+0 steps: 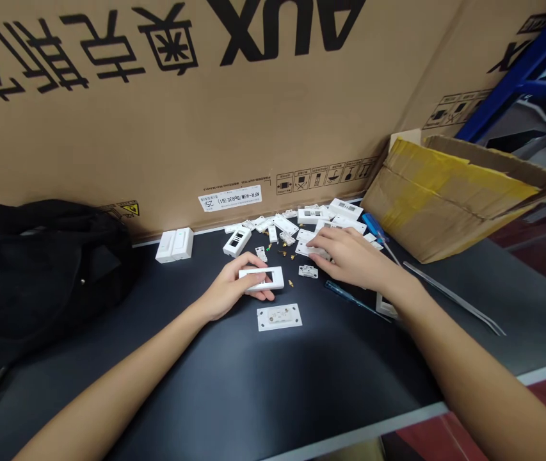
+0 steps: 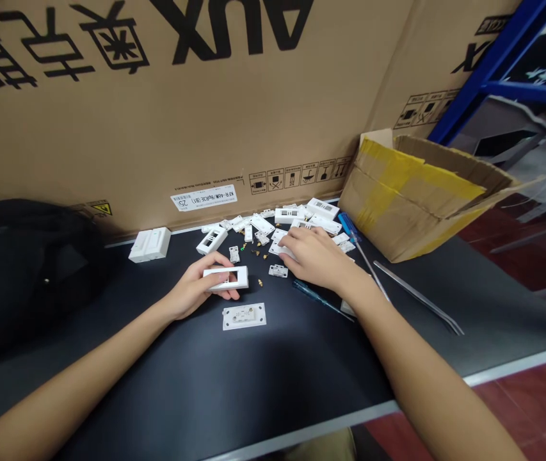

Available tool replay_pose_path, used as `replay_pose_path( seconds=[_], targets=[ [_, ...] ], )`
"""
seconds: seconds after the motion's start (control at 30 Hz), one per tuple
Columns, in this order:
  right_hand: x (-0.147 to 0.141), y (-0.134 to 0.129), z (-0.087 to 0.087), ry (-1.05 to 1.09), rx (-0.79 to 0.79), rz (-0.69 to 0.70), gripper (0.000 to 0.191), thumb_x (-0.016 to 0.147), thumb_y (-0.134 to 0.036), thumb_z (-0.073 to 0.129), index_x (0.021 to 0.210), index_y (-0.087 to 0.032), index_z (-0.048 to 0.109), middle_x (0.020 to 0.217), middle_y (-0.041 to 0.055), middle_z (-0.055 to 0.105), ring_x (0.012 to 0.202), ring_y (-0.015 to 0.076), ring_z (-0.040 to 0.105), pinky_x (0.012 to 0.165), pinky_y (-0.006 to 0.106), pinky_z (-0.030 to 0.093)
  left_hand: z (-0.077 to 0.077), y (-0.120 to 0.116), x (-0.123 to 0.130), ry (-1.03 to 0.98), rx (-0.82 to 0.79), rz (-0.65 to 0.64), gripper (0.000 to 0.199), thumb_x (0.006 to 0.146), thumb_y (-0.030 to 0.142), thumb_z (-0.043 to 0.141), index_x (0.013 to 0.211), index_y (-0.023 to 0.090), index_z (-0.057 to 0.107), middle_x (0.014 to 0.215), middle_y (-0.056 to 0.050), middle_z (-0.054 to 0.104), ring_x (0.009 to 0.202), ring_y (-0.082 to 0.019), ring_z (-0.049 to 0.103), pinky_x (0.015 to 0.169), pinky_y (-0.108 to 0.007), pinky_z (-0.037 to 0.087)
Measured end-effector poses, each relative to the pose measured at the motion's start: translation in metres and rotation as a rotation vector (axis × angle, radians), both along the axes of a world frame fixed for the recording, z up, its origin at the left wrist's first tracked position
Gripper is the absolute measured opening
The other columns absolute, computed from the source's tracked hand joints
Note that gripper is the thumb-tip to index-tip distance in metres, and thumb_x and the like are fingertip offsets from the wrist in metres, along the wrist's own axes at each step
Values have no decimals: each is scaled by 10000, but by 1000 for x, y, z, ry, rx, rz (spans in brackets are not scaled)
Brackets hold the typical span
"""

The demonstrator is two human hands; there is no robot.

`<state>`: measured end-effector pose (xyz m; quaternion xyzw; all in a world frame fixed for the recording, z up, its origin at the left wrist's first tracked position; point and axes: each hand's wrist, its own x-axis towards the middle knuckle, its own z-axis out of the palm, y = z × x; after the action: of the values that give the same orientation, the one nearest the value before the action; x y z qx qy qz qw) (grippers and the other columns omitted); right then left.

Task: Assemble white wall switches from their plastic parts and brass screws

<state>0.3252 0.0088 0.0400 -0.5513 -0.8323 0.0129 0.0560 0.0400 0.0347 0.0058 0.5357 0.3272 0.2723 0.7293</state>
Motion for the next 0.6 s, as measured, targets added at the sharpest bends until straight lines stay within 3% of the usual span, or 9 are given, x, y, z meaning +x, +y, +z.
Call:
replay_pose_path(
  seconds=[0.37, 0.6],
  targets=[
    [-56, 82, 6, 6, -49, 65, 320, 968, -272, 545, 1231, -138, 671, 1298, 171, 684, 1200, 328, 616, 949, 433, 460, -3, 1, 0, -66, -10, -23, 220, 861, 262, 677, 1022, 156, 571, 852, -56, 763, 742, -212, 795, 681, -263, 616],
    [-63, 103, 9, -22, -152, 142, 438, 824, -231, 704, 1252, -141, 681, 1301, 164, 690, 1167, 319, 648, 946, 410, 496, -3, 2, -1, -78, 14, -65, 288, 859, 294, 762, 987, 145, 552, 885, -95, 782, 749, -212, 797, 697, -269, 619]
  ],
)
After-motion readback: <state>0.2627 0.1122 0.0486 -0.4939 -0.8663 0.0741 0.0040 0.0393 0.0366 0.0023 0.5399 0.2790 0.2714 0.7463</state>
